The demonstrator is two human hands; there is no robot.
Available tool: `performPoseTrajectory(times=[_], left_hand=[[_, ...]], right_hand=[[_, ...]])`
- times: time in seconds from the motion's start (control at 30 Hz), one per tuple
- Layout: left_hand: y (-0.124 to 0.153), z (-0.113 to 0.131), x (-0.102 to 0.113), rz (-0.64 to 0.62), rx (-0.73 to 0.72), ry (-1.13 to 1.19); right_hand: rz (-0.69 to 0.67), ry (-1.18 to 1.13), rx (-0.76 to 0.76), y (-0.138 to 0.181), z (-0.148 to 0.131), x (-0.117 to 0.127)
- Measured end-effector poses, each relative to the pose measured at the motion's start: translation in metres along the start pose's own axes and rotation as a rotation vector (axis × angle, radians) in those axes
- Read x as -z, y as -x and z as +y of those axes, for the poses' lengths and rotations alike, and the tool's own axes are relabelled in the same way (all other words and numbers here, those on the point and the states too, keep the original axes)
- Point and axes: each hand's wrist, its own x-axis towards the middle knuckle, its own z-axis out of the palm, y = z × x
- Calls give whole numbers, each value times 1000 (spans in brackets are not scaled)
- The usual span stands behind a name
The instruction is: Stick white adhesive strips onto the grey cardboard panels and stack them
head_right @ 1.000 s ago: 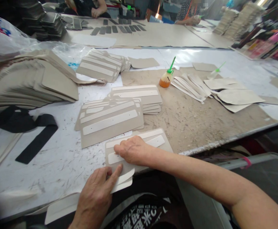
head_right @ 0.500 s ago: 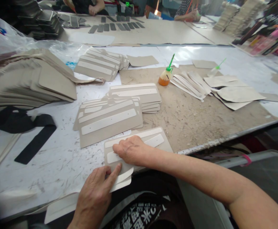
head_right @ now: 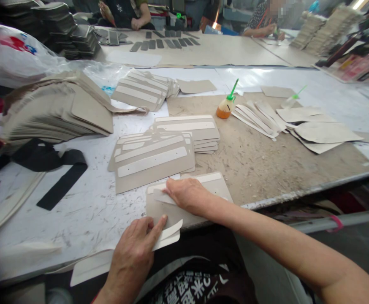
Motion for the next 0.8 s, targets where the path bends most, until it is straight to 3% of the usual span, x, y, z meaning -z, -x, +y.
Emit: performPoseTrajectory(times=[0.13, 0.3, 0.47, 0.6, 0.8], left_hand=[[2, -3, -1, -17, -34, -25], [2, -3, 0, -16, -48, -55], [-1, 0, 1, -8, -21, -52], [-1, 0, 2, 7, -29, -50], [-1, -3, -1, 4, -55, -44]], right_hand=[[8, -150, -40, 3, 2, 11], [-119, -236, 5, 13, -2, 13], [-132, -86, 134, 10, -9, 1], [-111, 73, 119, 2, -12, -6], [-73, 89, 112, 0, -12, -10]])
